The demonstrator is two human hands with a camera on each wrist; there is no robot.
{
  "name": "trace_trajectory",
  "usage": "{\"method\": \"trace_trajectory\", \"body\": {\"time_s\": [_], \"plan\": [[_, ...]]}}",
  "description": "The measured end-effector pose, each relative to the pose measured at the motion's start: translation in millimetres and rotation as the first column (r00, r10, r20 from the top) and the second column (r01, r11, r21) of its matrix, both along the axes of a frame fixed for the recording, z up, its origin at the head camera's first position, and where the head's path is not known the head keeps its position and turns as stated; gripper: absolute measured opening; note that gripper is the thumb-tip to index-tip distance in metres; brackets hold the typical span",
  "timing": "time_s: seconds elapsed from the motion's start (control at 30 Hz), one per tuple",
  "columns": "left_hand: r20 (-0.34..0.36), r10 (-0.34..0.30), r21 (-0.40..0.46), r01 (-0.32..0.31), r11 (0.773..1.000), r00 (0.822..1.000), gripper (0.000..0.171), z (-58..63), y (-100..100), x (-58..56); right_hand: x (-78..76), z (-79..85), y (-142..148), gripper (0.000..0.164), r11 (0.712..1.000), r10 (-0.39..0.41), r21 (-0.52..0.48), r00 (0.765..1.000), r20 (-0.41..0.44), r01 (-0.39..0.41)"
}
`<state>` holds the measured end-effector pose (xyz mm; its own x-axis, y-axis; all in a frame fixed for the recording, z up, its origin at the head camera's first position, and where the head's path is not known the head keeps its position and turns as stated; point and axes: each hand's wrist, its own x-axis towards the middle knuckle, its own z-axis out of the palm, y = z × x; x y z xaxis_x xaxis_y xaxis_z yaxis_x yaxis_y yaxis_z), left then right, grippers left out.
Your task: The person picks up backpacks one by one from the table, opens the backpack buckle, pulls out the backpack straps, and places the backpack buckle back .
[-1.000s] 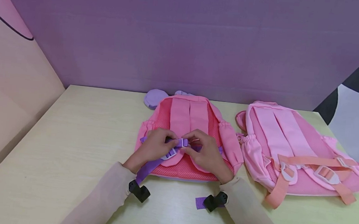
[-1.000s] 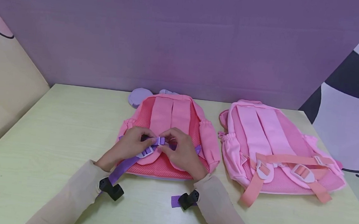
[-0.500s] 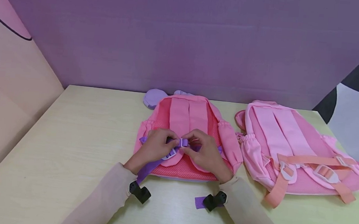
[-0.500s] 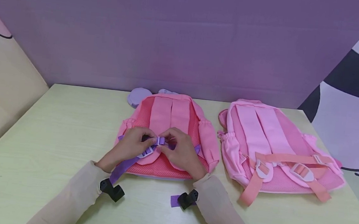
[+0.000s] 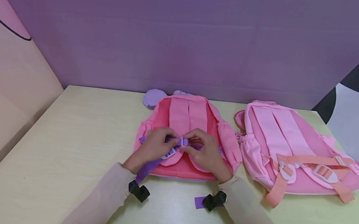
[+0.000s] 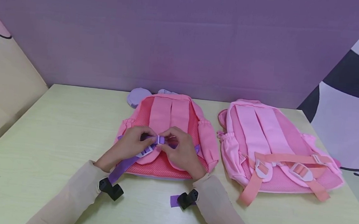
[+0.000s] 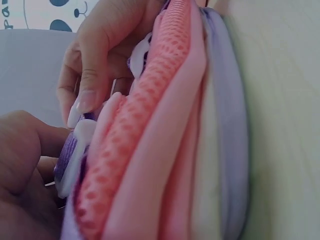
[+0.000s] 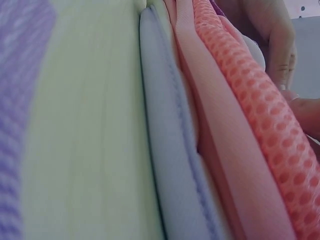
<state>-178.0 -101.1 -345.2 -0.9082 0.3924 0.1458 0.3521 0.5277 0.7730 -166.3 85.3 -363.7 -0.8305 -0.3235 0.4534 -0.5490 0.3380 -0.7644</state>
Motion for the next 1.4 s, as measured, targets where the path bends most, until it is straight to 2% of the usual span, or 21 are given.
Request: {"method": "trace_trajectory", "body": {"time_s": [0.17, 0.4, 0.7, 0.83, 1.07, 1.4], "plan": [[0.075, 0.01, 0.02, -0.011, 1.0, 0.997, 0.013, 1.7, -1.3, -0.5, -0.3, 0.4, -0.4, 0.026, 1.0, 0.005, -0.018, 1.0, 0.013, -0.005], [-0.013, 0.0, 0.001, 0.0, 1.0, 1.0, 0.011, -1.4, 1.2, -0.8, -0.2, 0.9, 0.2, 0.027, 1.0, 0.002, 0.021, 1.0, 0.015, -0.003], [-0.035, 0.003, -0.003, -0.003, 1.0, 0.999, 0.009, -1.7, 2.7, -0.5, -0.7, 0.9, 0.7, 0.025, 1.0, 0.002, 0.02, 1.0, 0.02, -0.002], [-0.002, -0.002, -0.003, 0.002, 1.0, 1.0, 0.01, -2.7, 1.6, -1.9, -0.4, 0.6, 0.4, 0.025, 1.0, -0.007, 0.005, 0.999, 0.04, 0.007], [0.119, 0.001, 0.011, -0.003, 1.0, 0.993, 0.016, -0.5, -2.4, -4.7, 0.6, 2.8, 0.3, 0.026, 0.999, -0.017, -0.032, 0.998, 0.068, 0.019], [0.071, -0.008, -0.004, 0.008, 1.0, 0.997, 0.013, -1.3, -1.5, -3.6, -1.2, 0.6, 0.7, 0.025, 0.999, -0.034, 0.003, 0.997, 0.07, 0.033]]}}
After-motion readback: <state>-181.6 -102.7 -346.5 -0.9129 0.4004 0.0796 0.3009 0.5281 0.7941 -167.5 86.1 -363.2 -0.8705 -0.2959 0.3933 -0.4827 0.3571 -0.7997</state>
